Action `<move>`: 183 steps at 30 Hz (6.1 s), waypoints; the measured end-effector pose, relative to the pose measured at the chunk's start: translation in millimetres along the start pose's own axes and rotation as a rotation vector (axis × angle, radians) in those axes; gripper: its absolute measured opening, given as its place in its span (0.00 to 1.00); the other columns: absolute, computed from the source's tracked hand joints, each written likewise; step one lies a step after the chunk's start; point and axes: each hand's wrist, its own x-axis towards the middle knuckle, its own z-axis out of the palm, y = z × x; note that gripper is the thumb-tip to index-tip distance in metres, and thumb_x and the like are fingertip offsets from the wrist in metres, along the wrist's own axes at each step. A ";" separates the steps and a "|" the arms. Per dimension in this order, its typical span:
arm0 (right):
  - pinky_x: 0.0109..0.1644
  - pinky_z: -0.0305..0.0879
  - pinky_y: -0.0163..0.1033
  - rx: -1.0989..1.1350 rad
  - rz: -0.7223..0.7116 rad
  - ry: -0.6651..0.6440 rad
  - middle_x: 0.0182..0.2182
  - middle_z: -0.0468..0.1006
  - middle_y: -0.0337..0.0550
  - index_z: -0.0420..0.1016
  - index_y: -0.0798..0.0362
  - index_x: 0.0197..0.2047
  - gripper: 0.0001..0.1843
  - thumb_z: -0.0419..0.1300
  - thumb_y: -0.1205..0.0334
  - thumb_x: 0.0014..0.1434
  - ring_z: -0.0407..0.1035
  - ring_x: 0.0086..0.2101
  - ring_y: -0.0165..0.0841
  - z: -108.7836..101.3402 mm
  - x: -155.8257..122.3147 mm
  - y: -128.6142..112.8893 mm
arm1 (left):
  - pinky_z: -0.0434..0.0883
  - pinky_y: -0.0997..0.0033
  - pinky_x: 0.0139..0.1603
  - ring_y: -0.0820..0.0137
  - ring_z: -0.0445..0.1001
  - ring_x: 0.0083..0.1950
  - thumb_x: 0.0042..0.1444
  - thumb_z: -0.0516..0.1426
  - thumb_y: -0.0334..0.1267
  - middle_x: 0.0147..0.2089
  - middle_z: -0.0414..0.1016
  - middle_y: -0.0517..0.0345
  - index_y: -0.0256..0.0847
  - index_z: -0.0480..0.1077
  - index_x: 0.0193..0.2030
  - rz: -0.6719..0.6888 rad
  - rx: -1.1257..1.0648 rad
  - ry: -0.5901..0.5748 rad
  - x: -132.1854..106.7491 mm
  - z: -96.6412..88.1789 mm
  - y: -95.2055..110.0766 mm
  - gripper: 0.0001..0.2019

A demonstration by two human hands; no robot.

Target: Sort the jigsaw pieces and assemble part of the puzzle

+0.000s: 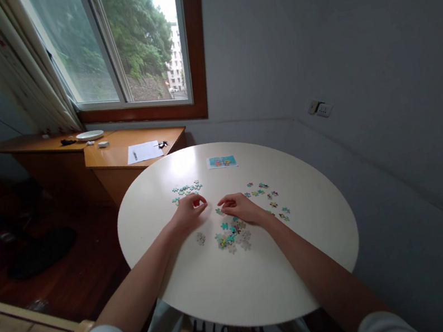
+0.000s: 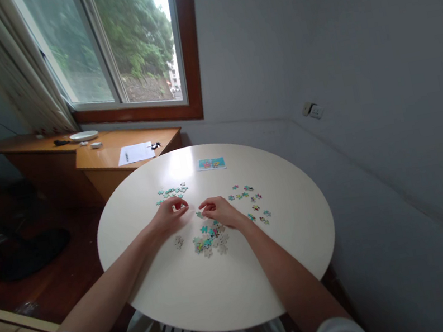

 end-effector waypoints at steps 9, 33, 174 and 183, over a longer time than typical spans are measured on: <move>0.35 0.64 0.35 0.046 0.027 0.006 0.25 0.77 0.40 0.76 0.58 0.35 0.13 0.63 0.63 0.43 0.70 0.29 0.30 1.1 -1.4 -3.6 | 0.66 0.70 0.39 0.71 0.69 0.34 0.51 0.58 0.37 0.30 0.69 0.58 0.42 0.78 0.33 0.137 -0.093 -0.135 -5.2 8.5 1.8 0.07; 0.36 0.66 0.36 0.048 0.018 0.005 0.25 0.77 0.40 0.76 0.58 0.35 0.13 0.63 0.61 0.44 0.71 0.30 0.31 3.2 -0.5 -4.1 | 0.66 0.71 0.40 0.71 0.69 0.33 0.51 0.56 0.36 0.30 0.70 0.58 0.40 0.76 0.31 0.127 -0.080 -0.161 -5.2 8.7 5.7 0.07; 0.34 0.60 0.35 -0.181 0.040 -0.165 0.27 0.75 0.42 0.76 0.59 0.31 0.10 0.61 0.60 0.49 0.64 0.29 0.29 -4.4 -10.6 -22.2 | 0.59 0.63 0.45 0.68 0.68 0.32 0.54 0.52 0.43 0.24 0.70 0.60 0.39 0.65 0.19 -0.251 0.165 0.089 1.1 -3.2 -0.5 0.15; 0.32 0.58 0.35 -0.152 0.006 -0.097 0.25 0.75 0.41 0.77 0.59 0.31 0.12 0.61 0.58 0.47 0.63 0.28 0.28 -3.0 -5.8 -14.2 | 0.66 0.68 0.42 0.69 0.71 0.35 0.51 0.56 0.39 0.32 0.74 0.57 0.41 0.77 0.31 0.050 -0.029 -0.176 -6.6 -2.0 11.1 0.08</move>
